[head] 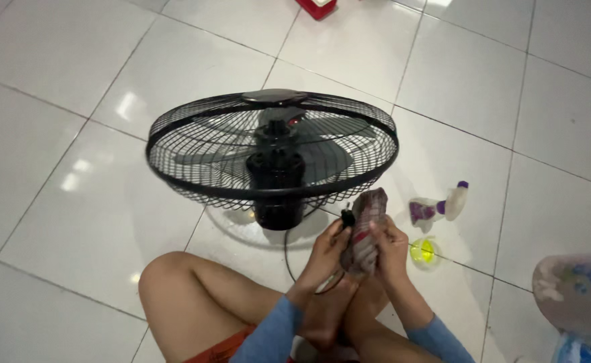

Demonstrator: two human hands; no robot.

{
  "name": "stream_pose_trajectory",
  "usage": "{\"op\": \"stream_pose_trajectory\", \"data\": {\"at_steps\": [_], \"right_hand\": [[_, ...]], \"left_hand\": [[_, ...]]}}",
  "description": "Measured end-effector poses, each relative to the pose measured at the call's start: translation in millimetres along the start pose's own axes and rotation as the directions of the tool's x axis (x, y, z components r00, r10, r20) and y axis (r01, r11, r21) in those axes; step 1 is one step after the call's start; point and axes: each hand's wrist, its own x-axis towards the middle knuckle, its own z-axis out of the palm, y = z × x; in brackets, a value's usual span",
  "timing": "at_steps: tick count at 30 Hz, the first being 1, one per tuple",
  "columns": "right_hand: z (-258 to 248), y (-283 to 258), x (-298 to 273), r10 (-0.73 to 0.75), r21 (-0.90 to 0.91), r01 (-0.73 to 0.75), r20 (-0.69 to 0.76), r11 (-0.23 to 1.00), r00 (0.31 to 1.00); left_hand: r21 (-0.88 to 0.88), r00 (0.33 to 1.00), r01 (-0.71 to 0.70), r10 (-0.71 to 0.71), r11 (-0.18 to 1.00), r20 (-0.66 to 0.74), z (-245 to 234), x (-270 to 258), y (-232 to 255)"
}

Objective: The person reassembles an electric fan by attaching the front and rear wire cages to the fan head. They use a screwdriver to tighten the central screw securing the cages and then wipe the fan blades and cage with a cloth.

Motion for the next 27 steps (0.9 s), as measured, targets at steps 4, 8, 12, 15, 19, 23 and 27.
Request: {"op": "stream_pose_trajectory", "data": {"at_steps": [4,8,12,15,19,23,27], "right_hand": [[26.9,-22.0,-19.7,-0.201,-0.398,0.204,0.050,0.894,0.978],[31.6,-20.9,-26.2,-0.240,-0.399,0.266,0.114,0.878,0.964],[20.0,-18.5,-23.9,-0.384,-0.461,0.417,0.168,0.783,0.908],[10.7,-29.3,-23.6,-0.347,-0.544,0.381,0.169,0.748,0.923],[20.6,-58.6,-23.9,-0.149,-0.028,0.176,0.410,0.984,0.900],[31.0,-107.1,-22.3,0.421,0.012,-0.499,0.520,0.866,0.743],[37.4,-127.8,-32.4,0.248,-0.387,0.051,0.681,0.921,0.689]], "left_hand": [[-0.432,0.998,0.023,0.009,0.901,0.070,39.4,-15.6,38.1],[0.132,0.974,-0.227,0.225,0.965,0.037,37.0,-23.3,57.4],[0.188,0.949,-0.314,0.313,0.931,0.034,33.7,-24.6,49.8],[0.129,0.964,-0.265,0.264,0.956,0.025,35.8,-29.1,37.4],[-0.372,0.984,0.176,-0.161,0.911,0.071,22.0,-35.2,33.9],[-0.636,0.935,0.353,-0.277,0.686,0.221,3.6,-36.4,46.8],[-0.698,0.880,0.474,-0.302,0.536,0.366,11.6,-39.2,65.1]]}}
